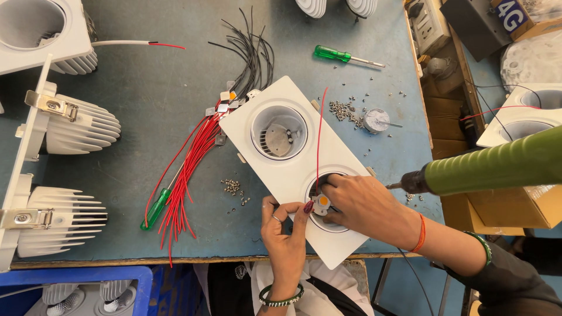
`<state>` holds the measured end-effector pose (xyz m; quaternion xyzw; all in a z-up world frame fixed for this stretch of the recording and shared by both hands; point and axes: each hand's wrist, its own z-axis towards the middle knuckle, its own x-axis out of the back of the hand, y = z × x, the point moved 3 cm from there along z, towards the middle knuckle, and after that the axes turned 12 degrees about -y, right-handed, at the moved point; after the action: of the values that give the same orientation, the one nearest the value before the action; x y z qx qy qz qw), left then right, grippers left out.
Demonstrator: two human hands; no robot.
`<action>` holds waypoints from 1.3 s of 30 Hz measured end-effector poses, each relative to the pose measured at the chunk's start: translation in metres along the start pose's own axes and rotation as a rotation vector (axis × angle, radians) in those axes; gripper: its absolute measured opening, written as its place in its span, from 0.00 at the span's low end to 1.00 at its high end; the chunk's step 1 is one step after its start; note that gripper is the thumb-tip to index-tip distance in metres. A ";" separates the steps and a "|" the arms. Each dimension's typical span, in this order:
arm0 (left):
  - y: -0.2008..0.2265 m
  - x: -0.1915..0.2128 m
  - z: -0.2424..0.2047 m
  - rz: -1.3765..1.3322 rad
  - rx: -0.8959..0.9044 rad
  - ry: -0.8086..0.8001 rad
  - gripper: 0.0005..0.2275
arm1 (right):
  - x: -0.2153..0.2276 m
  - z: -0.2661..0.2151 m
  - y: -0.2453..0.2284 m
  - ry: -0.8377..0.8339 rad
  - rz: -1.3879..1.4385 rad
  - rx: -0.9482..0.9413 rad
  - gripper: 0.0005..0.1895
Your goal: The person assembles a dual recessed light fixture by inserting LED modules into the housing and securing them with a hot glue gun. They handle red and black wires, small white plastic parts, and screws while working at a blue table in a workshop.
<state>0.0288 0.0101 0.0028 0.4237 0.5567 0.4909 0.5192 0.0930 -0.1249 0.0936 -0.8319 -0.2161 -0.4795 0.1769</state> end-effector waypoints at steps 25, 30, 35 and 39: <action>-0.002 0.001 0.001 0.017 0.033 -0.021 0.09 | -0.006 0.002 0.006 -0.011 0.028 0.010 0.22; 0.000 0.002 0.001 0.031 0.013 -0.018 0.09 | -0.006 0.002 0.006 -0.040 0.028 -0.008 0.22; 0.000 0.002 0.001 0.026 0.028 -0.018 0.09 | -0.003 0.000 0.005 -0.039 0.043 0.007 0.23; -0.002 0.001 0.000 0.016 0.032 -0.016 0.09 | 0.000 -0.002 0.005 -0.040 0.061 0.010 0.24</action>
<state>0.0289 0.0107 0.0005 0.4404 0.5566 0.4829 0.5129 0.0940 -0.1304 0.0944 -0.8467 -0.1965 -0.4559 0.1913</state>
